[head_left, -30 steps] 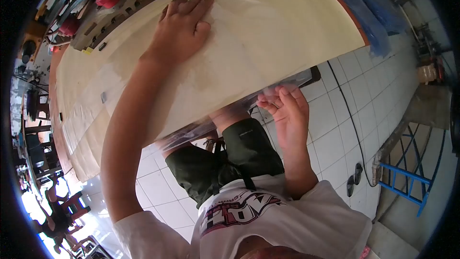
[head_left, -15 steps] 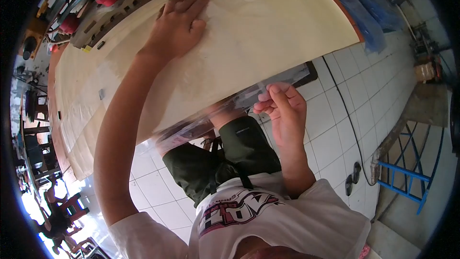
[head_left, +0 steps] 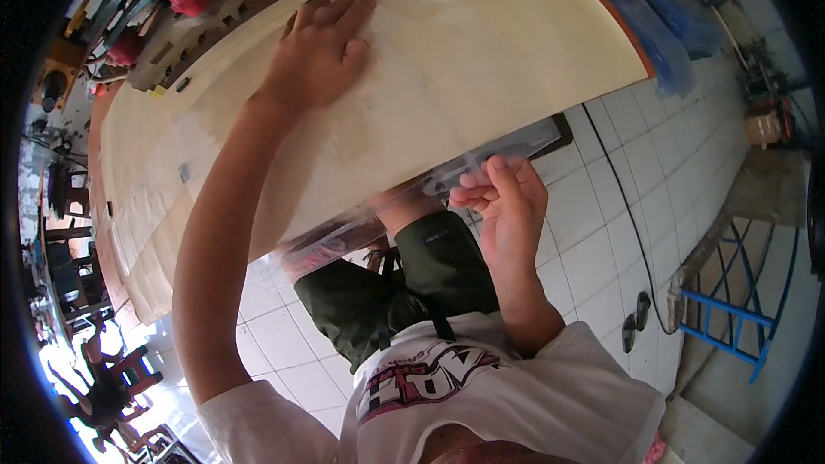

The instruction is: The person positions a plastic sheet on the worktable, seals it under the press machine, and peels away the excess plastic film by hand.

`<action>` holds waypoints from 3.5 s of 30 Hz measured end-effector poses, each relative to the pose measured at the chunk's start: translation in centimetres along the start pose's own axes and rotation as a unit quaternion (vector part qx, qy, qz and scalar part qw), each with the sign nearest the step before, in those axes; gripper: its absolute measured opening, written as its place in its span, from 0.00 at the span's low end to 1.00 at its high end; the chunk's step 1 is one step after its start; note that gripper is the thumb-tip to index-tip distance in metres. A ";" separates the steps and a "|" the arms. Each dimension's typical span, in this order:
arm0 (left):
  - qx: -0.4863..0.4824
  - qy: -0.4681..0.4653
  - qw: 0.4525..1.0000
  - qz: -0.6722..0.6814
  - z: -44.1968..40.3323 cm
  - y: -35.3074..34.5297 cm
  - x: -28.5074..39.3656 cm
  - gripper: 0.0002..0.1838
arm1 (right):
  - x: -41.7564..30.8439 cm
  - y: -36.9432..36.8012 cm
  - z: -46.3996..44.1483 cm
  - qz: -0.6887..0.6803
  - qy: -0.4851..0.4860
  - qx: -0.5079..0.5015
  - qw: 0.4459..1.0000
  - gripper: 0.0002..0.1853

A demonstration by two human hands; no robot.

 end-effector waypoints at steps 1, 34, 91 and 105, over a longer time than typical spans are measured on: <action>0.001 0.001 1.000 -0.003 0.0 0.2 0.1 0.31 | 0.2 0.0 0.0 -0.003 0.003 0.001 1.000 0.10; 0.002 0.057 0.998 0.036 -0.7 2.3 1.8 0.34 | 0.6 0.1 -0.5 -0.040 0.084 -0.003 0.996 0.06; -0.132 0.115 0.984 0.001 1.7 5.3 3.0 0.34 | -6.0 -9.0 -2.1 0.625 0.489 -0.307 0.526 0.21; -0.069 0.174 0.982 -0.007 6.2 5.6 6.6 0.36 | -11.1 -15.1 -1.8 0.611 0.493 -0.352 0.510 0.20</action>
Point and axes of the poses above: each hand's wrist, its own z-axis away from the middle knuckle, its own y-axis out of the back of the hand, x = y × z, the point moved 3 cm from there along -z, towards the middle knuckle, and after that the axes turned 7 degrees about x, right-handed, at the moved point
